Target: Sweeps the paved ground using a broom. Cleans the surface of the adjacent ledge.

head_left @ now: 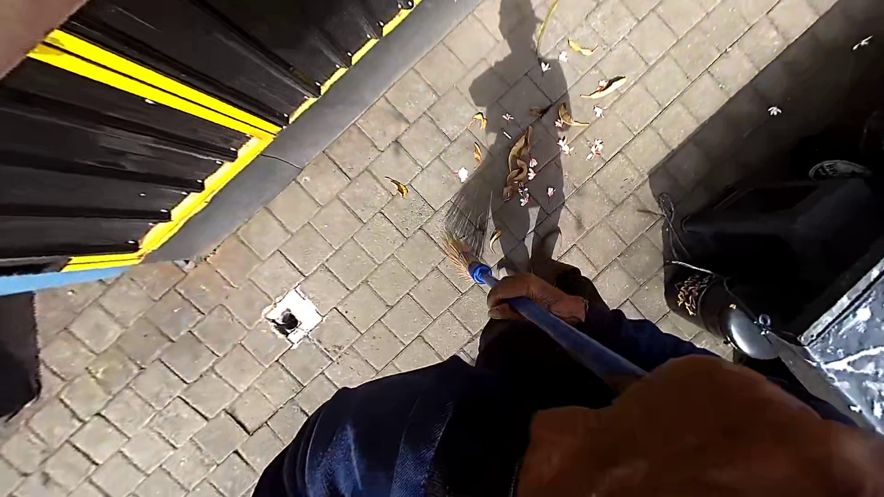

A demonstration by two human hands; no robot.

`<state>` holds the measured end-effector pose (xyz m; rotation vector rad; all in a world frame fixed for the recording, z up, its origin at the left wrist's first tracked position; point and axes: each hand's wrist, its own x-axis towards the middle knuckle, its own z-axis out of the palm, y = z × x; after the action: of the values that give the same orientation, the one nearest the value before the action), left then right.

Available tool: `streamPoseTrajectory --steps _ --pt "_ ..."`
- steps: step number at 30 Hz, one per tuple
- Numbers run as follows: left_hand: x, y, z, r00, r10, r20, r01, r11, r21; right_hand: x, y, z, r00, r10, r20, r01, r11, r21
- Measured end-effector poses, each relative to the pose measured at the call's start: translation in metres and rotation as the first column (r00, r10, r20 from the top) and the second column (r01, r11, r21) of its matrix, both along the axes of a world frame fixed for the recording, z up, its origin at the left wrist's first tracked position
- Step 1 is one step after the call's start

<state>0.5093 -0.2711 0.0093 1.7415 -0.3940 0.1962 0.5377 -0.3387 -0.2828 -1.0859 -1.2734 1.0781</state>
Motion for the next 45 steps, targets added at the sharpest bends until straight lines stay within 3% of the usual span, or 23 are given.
streamPoseTrajectory --steps 2,5,8,12,14,16,18,21,25,28,30,32,36,38,42,45 --pt "-0.006 0.003 -0.017 0.994 0.074 -0.075 -0.071 0.997 0.043 -0.016 0.006 -0.016 0.994 0.097 -0.057 -0.099 0.995 -0.031" --pt "-0.011 0.0 -0.039 0.983 0.156 -0.094 -0.152 0.987 0.046 0.0 0.0 -0.028 0.995 0.084 -0.055 -0.092 0.981 -0.173" --pt "-0.013 0.001 -0.034 0.99 0.135 0.038 -0.135 0.991 -0.019 0.068 -0.02 -0.027 0.987 -0.009 0.163 0.05 0.967 -0.249" --pt "-0.014 0.005 -0.05 0.98 0.074 0.184 -0.062 0.995 -0.073 0.165 -0.047 -0.013 0.782 -0.203 0.59 0.354 0.923 -0.151" --pt "-0.014 0.007 -0.056 0.962 0.044 0.269 -0.027 0.997 -0.067 0.187 -0.052 0.013 0.637 -0.291 0.714 0.486 0.87 -0.079" --pt "-0.011 0.012 -0.04 0.944 0.02 0.329 -0.009 0.999 -0.037 0.193 -0.041 0.043 0.551 -0.354 0.756 0.531 0.847 0.01" --pt "-0.008 0.017 -0.019 0.938 -0.012 0.346 0.02 1.0 -0.02 0.179 -0.034 0.057 0.563 -0.408 0.719 0.555 0.831 0.036" --pt "-0.001 0.027 0.002 0.954 -0.022 0.3 0.04 0.998 -0.053 0.143 -0.014 0.046 0.706 -0.423 0.568 0.518 0.855 -0.009" --pt "0.026 0.042 0.01 0.989 0.004 0.149 0.0 1.0 -0.022 0.1 0.025 0.021 0.939 -0.195 0.284 0.22 0.974 -0.059" --pt "0.075 0.053 0.0 0.995 0.104 -0.002 -0.104 0.991 0.079 0.103 0.052 0.001 0.996 -0.044 0.079 0.053 0.992 -0.116" --pt "0.113 0.06 -0.016 0.987 0.152 -0.047 -0.147 0.984 0.099 0.136 0.064 -0.009 0.999 -0.01 0.042 0.018 0.984 -0.179" --pt "0.147 0.068 -0.029 0.986 0.165 -0.034 -0.163 0.985 0.051 0.194 0.065 -0.018 0.992 -0.036 0.117 0.064 0.968 -0.243" --pt "0.2 0.084 -0.038 0.988 0.142 0.061 -0.137 0.988 -0.077 0.325 0.053 -0.026 0.887 -0.217 0.407 0.35 0.891 -0.29" --pt "0.213 0.091 -0.045 0.986 0.122 0.11 -0.112 0.99 -0.089 0.365 0.05 -0.02 0.791 -0.321 0.52 0.481 0.852 -0.205" --pt "0.22 0.107 -0.035 0.982 0.043 0.185 -0.041 0.999 -0.015 0.392 0.064 0.014 0.67 -0.434 0.602 0.592 0.801 -0.082" --pt "0.218 0.122 -0.009 0.984 0.013 0.18 -0.017 1.0 0.016 0.365 0.089 0.03 0.709 -0.429 0.559 0.561 0.824 -0.079"
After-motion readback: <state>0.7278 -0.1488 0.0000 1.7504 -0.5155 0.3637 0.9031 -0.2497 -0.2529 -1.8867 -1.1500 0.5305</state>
